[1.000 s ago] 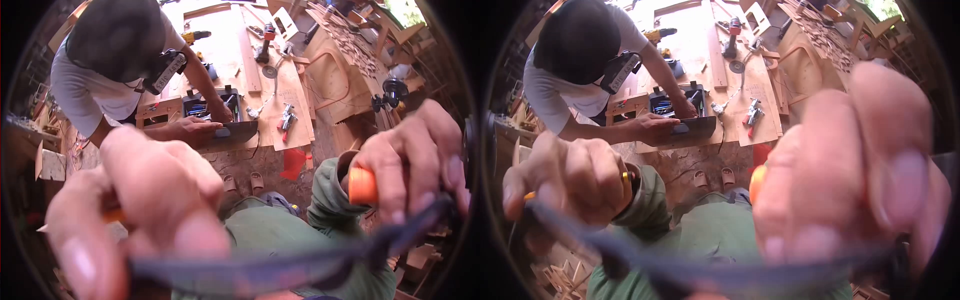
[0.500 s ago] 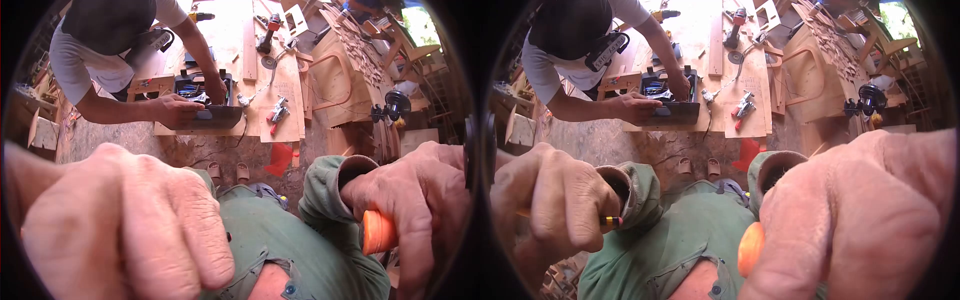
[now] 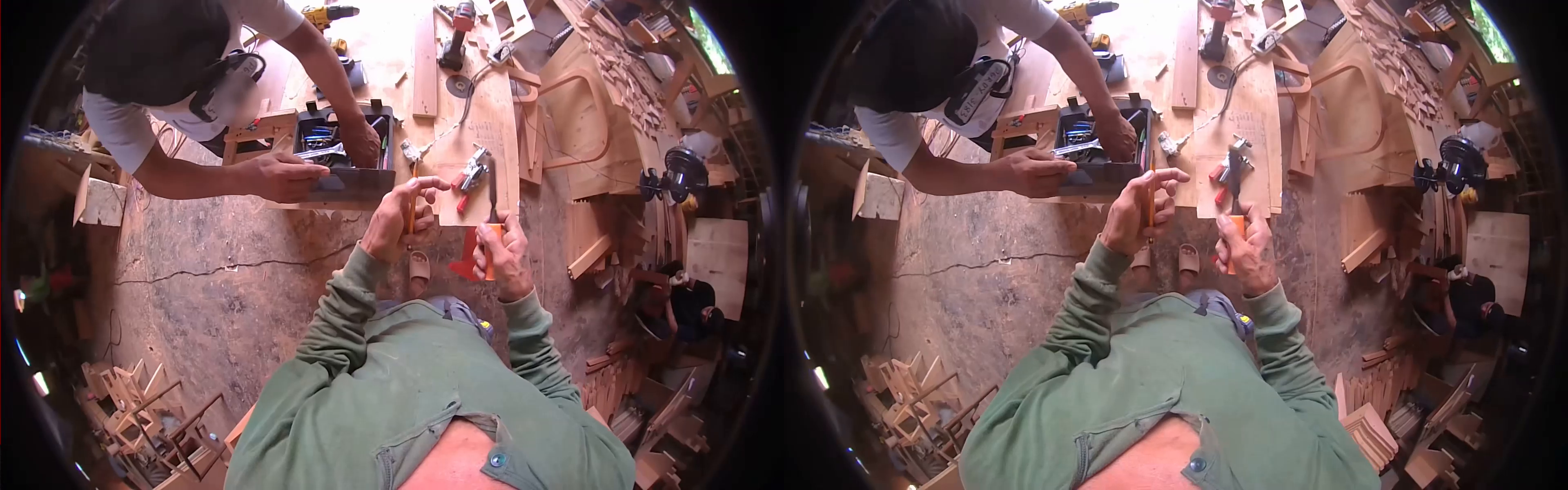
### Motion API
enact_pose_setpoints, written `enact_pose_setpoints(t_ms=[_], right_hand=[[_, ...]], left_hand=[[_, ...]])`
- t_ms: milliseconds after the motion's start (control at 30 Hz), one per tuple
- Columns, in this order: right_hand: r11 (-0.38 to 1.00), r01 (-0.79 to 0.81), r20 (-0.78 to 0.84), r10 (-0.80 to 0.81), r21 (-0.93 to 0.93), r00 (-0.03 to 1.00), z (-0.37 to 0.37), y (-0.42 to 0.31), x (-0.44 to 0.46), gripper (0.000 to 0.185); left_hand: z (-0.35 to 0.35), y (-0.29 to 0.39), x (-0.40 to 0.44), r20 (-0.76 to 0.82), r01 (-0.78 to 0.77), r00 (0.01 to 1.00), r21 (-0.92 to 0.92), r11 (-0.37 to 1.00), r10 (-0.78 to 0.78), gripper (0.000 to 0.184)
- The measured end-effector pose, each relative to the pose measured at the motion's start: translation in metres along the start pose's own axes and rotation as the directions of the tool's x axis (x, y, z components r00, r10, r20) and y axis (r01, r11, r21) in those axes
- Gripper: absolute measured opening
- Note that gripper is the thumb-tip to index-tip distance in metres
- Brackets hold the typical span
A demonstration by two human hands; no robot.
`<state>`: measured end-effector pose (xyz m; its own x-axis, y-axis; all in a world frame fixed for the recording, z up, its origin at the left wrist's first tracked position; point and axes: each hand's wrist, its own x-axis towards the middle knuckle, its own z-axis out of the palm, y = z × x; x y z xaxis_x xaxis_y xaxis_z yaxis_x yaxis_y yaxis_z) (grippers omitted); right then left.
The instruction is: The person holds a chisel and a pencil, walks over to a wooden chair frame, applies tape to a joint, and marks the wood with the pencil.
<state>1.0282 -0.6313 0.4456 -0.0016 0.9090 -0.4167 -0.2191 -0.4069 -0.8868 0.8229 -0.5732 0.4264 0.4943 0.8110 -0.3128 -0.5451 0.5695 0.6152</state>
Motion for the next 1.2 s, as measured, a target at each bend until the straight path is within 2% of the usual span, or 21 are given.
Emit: enact_pose_setpoints(t_ms=[67,167,267,300,433,533,633,767,967,1200], right_hand=[[1.000,0.016,0.016,-0.016,0.005,1.000,-0.007,0.007,-0.002,0.024],[0.998,0.047,0.067,-0.049,0.029,0.997,-0.006,0.006,-0.005,0.031],[0.996,0.071,0.056,-0.068,-0.051,0.996,-0.009,0.021,0.001,0.040],[0.996,0.081,0.048,-0.079,-0.048,0.996,-0.006,0.025,0.002,0.040],[0.997,0.071,0.002,-0.071,-0.004,0.997,-0.001,0.036,0.006,0.040],[0.998,0.060,-0.031,-0.060,0.002,0.998,-0.005,0.037,0.010,0.038],[0.998,0.067,-0.042,-0.067,-0.004,0.997,-0.009,0.040,0.016,0.038],[0.995,0.089,-0.067,-0.091,-0.040,0.994,-0.011,0.040,0.020,0.037],[0.986,0.110,-0.082,-0.120,-0.124,0.989,-0.014,0.043,0.022,0.035],[0.967,0.122,-0.106,-0.148,-0.224,0.983,-0.020,0.045,0.024,0.030]], left_hand=[[0.000,-0.003,0.009,0.043,0.074,0.997,-0.089,0.993,-0.070,0.047],[-0.005,-0.014,0.029,0.125,0.091,0.990,-0.169,0.982,-0.070,0.043],[0.000,-0.024,0.044,-0.028,-0.022,0.999,-0.065,0.998,0.020,0.033],[0.001,-0.028,0.051,-0.043,-0.036,0.999,-0.127,0.991,0.031,0.020],[0.012,-0.034,0.068,-0.187,-0.095,0.980,-0.132,0.987,0.069,0.011],[0.018,-0.037,0.079,-0.244,-0.106,0.966,-0.055,0.993,0.090,0.011],[0.019,-0.045,0.085,-0.234,-0.112,0.966,0.004,0.994,0.110,0.013],[0.030,-0.047,0.086,-0.225,-0.102,0.970,-0.016,0.995,0.095,0.016],[0.035,-0.049,0.087,-0.270,-0.108,0.955,0.066,0.992,0.122,0.017],[0.030,-0.057,0.093,-0.214,-0.183,0.955,0.114,0.977,0.204,0.019]])
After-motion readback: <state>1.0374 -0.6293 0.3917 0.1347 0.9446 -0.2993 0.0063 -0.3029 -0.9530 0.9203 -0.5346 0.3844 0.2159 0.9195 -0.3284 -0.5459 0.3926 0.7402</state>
